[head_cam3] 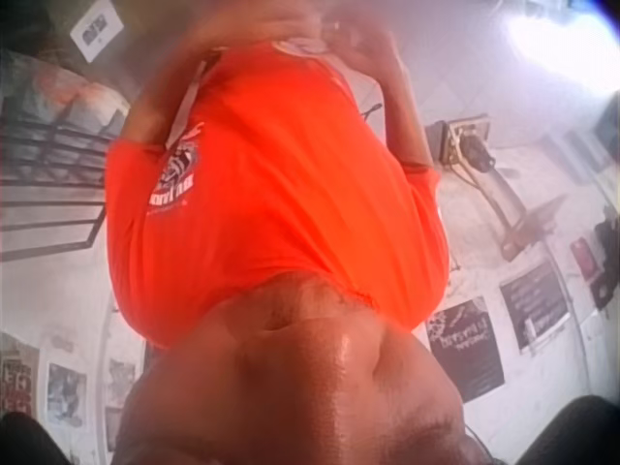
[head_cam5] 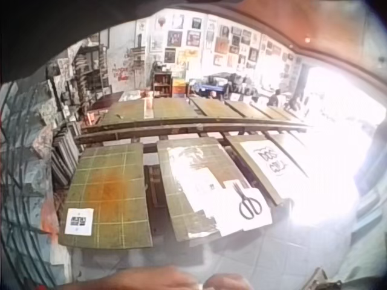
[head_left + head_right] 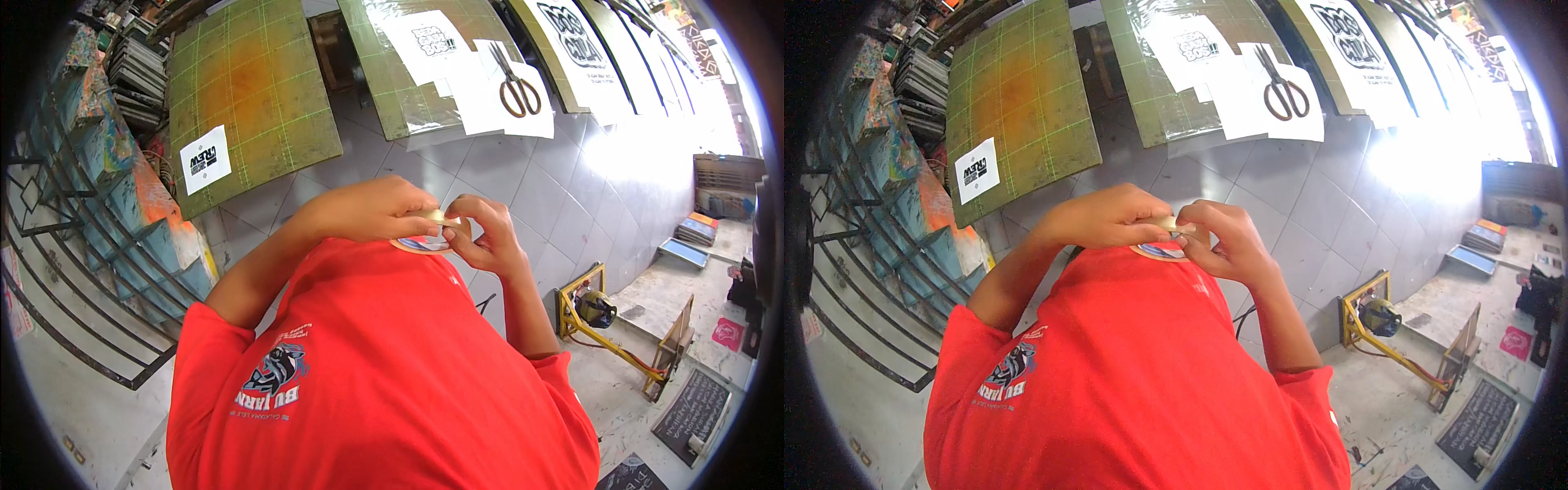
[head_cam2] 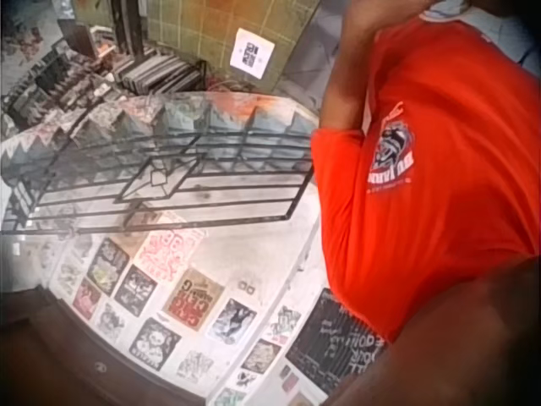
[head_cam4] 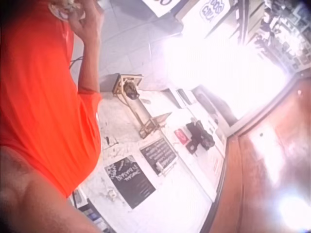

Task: The person prepares screen printing stencils by cutting and applying adhesive tape to align paper templates on a series of printing screens, then lowers each screen to verify the placement.

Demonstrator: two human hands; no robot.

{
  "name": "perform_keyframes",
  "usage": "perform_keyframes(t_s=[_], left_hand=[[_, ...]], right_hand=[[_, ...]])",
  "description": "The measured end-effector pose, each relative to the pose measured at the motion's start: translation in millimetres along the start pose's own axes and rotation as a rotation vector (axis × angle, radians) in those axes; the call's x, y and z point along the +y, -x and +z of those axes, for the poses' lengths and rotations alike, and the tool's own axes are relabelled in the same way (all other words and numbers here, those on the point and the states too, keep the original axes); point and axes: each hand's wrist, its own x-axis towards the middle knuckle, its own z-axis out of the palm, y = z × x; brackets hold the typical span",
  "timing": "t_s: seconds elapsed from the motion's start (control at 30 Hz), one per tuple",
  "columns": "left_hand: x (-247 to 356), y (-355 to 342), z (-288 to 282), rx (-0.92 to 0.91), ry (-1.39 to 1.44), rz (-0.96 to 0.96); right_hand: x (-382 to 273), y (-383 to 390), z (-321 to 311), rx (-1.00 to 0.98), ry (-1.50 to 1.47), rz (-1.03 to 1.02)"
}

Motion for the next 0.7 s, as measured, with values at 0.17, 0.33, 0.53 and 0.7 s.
perform_keyframes(t_s=[0.17, 0.33, 0.53, 0.7], left_hand=[[-10, -8, 9, 0.117, 0.208, 0.081], [-13, -5, 18, 0.112, 0.258, 0.137], [-28, -1, 27, 0.107, 0.46, 0.018], [-43, 2, 45, 0.139, 0.656, 0.08]], right_hand=[[-1, -14, -6, -0.102, 0.006, 0.013], [-7, -15, -9, -0.275, 0.058, 0.145], [-19, -20, -15, -0.407, 0.077, 0.264], [-6, 11, -9, -0.204, 0.058, 0.196]])
